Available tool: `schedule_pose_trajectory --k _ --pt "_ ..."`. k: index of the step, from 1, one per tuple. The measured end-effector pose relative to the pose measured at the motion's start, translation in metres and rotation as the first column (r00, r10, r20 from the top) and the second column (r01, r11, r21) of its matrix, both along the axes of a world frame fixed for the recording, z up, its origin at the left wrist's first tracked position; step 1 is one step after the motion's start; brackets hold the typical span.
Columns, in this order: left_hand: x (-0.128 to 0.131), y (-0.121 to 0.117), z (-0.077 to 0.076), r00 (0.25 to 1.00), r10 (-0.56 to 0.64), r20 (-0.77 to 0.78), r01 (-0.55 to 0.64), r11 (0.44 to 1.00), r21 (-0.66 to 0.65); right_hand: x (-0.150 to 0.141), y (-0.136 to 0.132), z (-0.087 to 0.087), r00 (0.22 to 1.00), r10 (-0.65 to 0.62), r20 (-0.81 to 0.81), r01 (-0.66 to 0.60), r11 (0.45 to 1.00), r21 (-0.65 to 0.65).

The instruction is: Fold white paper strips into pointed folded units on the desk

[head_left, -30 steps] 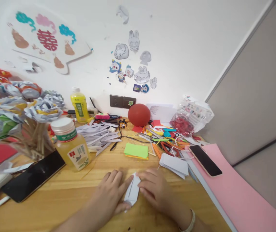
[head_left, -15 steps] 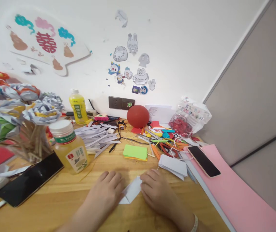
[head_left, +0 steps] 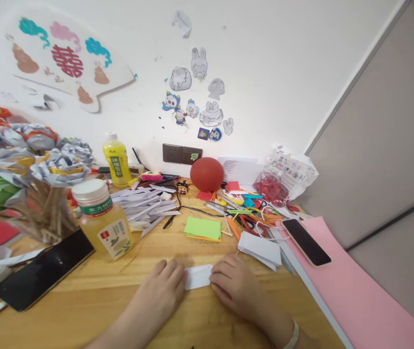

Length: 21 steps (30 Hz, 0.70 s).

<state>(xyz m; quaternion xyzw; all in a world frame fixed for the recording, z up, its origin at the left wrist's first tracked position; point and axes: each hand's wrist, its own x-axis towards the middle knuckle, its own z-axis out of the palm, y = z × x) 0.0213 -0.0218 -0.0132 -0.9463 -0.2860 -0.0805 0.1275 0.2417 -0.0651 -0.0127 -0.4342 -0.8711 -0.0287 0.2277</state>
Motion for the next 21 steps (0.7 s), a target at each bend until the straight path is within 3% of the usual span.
schedule_pose_trajectory --k 5,15,21 --pt "-0.003 0.009 0.000 0.996 -0.023 0.084 0.025 0.999 -0.021 0.005 0.004 -0.005 0.997 0.026 -0.069 -0.025 1.000 0.009" --pt "-0.010 0.019 0.001 0.960 -0.243 0.138 0.234 0.969 0.083 0.006 0.009 -0.012 0.989 0.008 -0.149 -0.027 0.992 -0.123" --pt "-0.005 0.015 0.001 0.962 -0.206 0.181 0.195 0.978 0.076 0.004 0.009 -0.013 0.989 0.010 -0.151 -0.023 0.996 -0.086"
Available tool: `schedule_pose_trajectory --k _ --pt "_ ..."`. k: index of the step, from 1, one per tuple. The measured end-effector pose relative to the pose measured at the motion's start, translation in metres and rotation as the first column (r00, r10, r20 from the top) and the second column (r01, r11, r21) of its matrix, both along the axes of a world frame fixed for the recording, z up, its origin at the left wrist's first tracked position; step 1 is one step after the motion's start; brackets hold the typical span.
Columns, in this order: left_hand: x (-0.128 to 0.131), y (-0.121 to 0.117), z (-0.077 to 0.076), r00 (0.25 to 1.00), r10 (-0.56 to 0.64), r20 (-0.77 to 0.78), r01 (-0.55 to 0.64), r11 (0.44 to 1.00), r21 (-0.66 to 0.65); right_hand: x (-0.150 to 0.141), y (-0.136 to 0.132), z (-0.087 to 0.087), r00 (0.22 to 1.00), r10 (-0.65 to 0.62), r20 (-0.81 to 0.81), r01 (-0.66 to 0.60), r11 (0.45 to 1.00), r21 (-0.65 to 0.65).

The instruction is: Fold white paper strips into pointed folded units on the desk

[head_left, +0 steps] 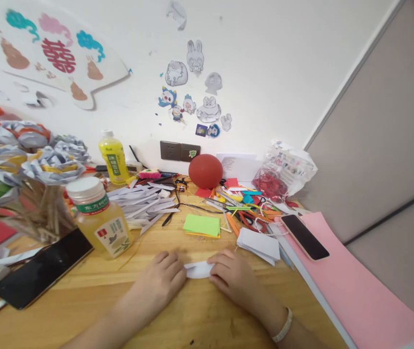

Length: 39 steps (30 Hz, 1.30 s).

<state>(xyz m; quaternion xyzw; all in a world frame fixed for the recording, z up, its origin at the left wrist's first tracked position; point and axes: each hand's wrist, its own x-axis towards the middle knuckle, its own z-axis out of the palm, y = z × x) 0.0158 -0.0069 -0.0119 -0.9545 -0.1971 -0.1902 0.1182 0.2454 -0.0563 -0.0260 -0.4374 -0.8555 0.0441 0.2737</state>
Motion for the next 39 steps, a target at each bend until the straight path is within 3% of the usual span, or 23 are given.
schedule_pose_trajectory --k 2,5,9,13,16,22,31,39 --pt "0.003 -0.003 -0.001 1.000 0.012 0.013 -0.012 1.000 0.009 -0.003 0.000 0.001 0.998 -0.036 -0.054 0.034 0.998 -0.049" --pt "0.007 -0.007 -0.004 0.999 0.049 -0.019 -0.049 0.999 0.002 -0.009 -0.001 0.003 0.966 -0.189 -0.178 0.155 0.969 -0.191" --pt "0.009 -0.010 -0.010 0.992 0.123 0.006 -0.121 0.981 -0.150 -0.015 0.000 0.003 0.909 -0.338 -0.242 0.253 0.911 -0.325" --pt "0.011 -0.011 -0.008 0.970 0.241 0.025 -0.215 0.900 -0.378 -0.017 0.001 0.002 0.885 -0.399 -0.240 0.308 0.888 -0.342" --pt "0.014 -0.014 0.000 0.941 0.339 0.005 -0.297 0.831 -0.470 -0.019 0.001 0.001 0.876 -0.428 -0.224 0.349 0.881 -0.319" --pt "0.022 -0.015 0.004 0.910 0.411 -0.058 -0.390 0.798 -0.458 -0.021 0.001 -0.002 0.873 -0.444 -0.204 0.385 0.882 -0.272" --pt "0.032 -0.016 0.007 0.851 0.477 -0.218 -0.525 0.788 -0.322 -0.021 0.002 -0.004 0.871 -0.467 -0.154 0.421 0.870 -0.257" --pt "0.023 -0.015 0.006 0.878 0.446 -0.173 -0.476 0.779 -0.407 -0.021 0.003 -0.001 0.864 -0.478 -0.158 0.425 0.861 -0.280"
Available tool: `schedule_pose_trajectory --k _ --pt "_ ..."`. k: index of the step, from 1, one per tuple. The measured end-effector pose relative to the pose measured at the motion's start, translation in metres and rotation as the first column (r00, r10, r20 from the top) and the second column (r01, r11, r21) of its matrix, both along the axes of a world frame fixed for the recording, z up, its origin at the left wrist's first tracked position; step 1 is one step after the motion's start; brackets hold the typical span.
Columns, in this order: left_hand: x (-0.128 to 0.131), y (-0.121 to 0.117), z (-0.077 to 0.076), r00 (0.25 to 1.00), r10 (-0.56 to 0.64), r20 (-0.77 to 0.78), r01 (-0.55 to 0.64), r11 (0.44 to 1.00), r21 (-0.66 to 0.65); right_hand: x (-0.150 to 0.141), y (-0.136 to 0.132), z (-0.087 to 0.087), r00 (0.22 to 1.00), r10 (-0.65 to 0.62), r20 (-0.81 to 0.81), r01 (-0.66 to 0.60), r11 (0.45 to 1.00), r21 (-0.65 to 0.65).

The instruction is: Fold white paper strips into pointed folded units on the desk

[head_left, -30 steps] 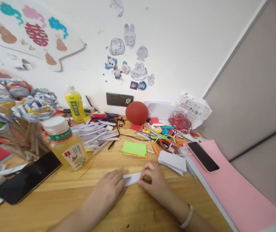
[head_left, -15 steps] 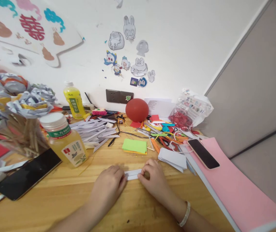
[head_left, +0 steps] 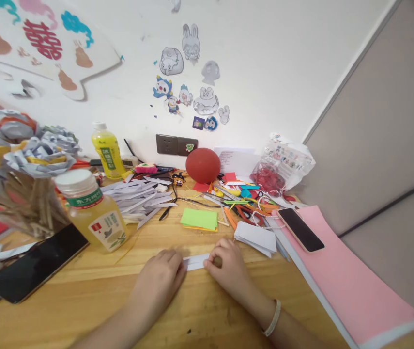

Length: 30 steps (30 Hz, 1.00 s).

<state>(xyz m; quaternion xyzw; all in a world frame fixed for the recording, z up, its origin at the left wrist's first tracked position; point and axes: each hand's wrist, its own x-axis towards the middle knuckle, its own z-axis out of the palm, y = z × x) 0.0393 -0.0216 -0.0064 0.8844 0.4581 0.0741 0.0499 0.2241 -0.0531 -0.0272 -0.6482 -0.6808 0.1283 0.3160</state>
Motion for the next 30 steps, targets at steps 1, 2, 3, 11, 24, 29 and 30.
schedule_pose_trajectory --k 1,2,3,11,24,29,30 --pt "-0.001 0.001 0.000 1.000 -0.011 0.020 0.012 1.000 -0.013 0.000 0.000 0.000 1.000 -0.002 -0.003 0.002 1.000 -0.006" --pt "-0.001 0.002 0.000 0.999 -0.019 0.033 0.020 1.000 -0.023 0.000 0.001 0.000 1.000 -0.004 -0.006 0.004 1.000 -0.011" --pt "-0.001 0.002 0.001 0.999 -0.023 0.040 0.024 0.999 -0.029 0.000 0.001 0.000 1.000 -0.008 -0.006 0.007 1.000 -0.012" --pt "0.002 -0.011 0.002 0.972 -0.167 -0.168 0.196 0.965 0.174 0.001 0.001 -0.003 1.000 0.008 0.009 -0.008 1.000 0.009" --pt "-0.023 -0.027 -0.029 0.975 -0.148 -0.167 0.176 0.970 0.168 0.003 0.000 0.002 1.000 0.012 0.004 -0.012 0.999 -0.049" --pt "-0.021 -0.029 -0.025 0.960 -0.179 -0.215 0.221 0.957 0.188 0.003 0.000 0.000 1.000 0.027 0.010 -0.027 0.999 -0.039" --pt "-0.019 -0.031 -0.024 0.953 -0.182 -0.244 0.234 0.950 0.205 0.004 0.000 0.000 1.000 0.029 0.011 -0.029 0.999 -0.038"
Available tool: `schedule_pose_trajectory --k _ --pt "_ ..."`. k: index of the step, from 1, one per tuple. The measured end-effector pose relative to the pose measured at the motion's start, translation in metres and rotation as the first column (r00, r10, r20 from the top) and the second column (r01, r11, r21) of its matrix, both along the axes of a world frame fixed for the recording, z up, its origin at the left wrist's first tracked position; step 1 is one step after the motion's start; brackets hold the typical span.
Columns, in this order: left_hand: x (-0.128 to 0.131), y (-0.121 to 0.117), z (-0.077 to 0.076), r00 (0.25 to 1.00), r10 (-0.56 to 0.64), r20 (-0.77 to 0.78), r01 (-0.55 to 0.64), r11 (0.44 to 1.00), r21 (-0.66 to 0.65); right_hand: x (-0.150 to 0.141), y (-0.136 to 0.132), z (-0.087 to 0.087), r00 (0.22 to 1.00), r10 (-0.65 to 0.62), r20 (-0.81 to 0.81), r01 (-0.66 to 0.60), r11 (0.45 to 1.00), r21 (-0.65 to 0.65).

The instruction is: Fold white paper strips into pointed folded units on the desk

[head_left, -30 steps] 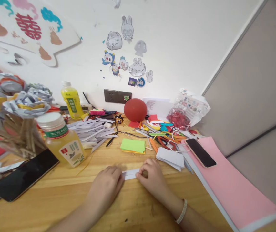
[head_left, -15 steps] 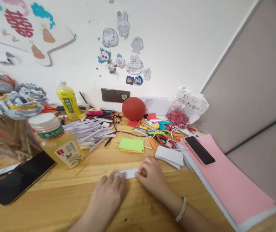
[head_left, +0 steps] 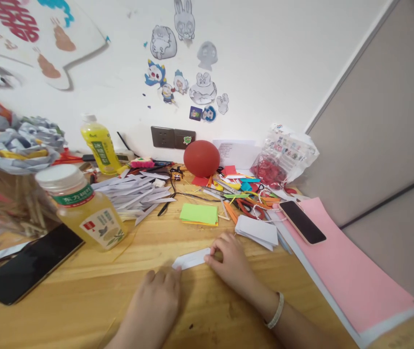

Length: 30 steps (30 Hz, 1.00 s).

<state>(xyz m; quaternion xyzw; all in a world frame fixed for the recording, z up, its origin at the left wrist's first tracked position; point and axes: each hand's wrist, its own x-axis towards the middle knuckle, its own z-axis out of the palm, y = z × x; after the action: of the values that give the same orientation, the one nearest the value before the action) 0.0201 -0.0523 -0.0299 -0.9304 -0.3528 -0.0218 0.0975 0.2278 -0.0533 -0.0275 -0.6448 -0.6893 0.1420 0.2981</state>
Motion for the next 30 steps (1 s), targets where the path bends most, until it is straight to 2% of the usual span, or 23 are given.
schedule_pose_trajectory --k 5,12,15,19,21,23,26,30 --pt "0.011 -0.011 0.001 0.995 -0.005 -0.102 0.017 0.993 0.120 0.005 0.001 0.003 0.999 0.030 -0.027 -0.031 0.999 -0.038" --pt "0.010 -0.006 0.003 0.993 -0.057 -0.106 0.073 0.986 0.152 0.016 0.002 0.005 0.991 0.096 -0.094 -0.102 0.993 -0.065" --pt "0.009 0.002 0.009 0.996 -0.081 -0.031 0.084 0.990 0.116 0.022 0.000 0.008 0.975 0.213 -0.058 -0.213 0.977 -0.004" --pt "0.007 0.013 0.012 0.982 -0.139 0.127 0.122 0.983 0.138 0.024 -0.002 0.015 0.901 0.423 0.092 -0.430 0.900 0.070" --pt "0.007 0.018 0.010 0.960 -0.185 0.208 0.157 0.977 0.141 0.022 -0.002 0.015 0.859 0.471 0.203 -0.493 0.867 0.073" --pt "0.007 0.021 0.006 0.941 -0.213 0.263 0.191 0.976 0.108 0.020 0.000 0.011 0.833 0.467 0.297 -0.513 0.853 0.096" --pt "0.008 0.024 0.004 0.932 -0.234 0.276 0.220 0.972 0.080 0.017 0.002 0.003 0.834 0.407 0.372 -0.493 0.853 0.172" --pt "0.011 0.026 0.008 0.951 -0.180 0.253 0.173 0.984 0.053 0.014 0.002 -0.003 0.839 0.358 0.410 -0.467 0.860 0.205"
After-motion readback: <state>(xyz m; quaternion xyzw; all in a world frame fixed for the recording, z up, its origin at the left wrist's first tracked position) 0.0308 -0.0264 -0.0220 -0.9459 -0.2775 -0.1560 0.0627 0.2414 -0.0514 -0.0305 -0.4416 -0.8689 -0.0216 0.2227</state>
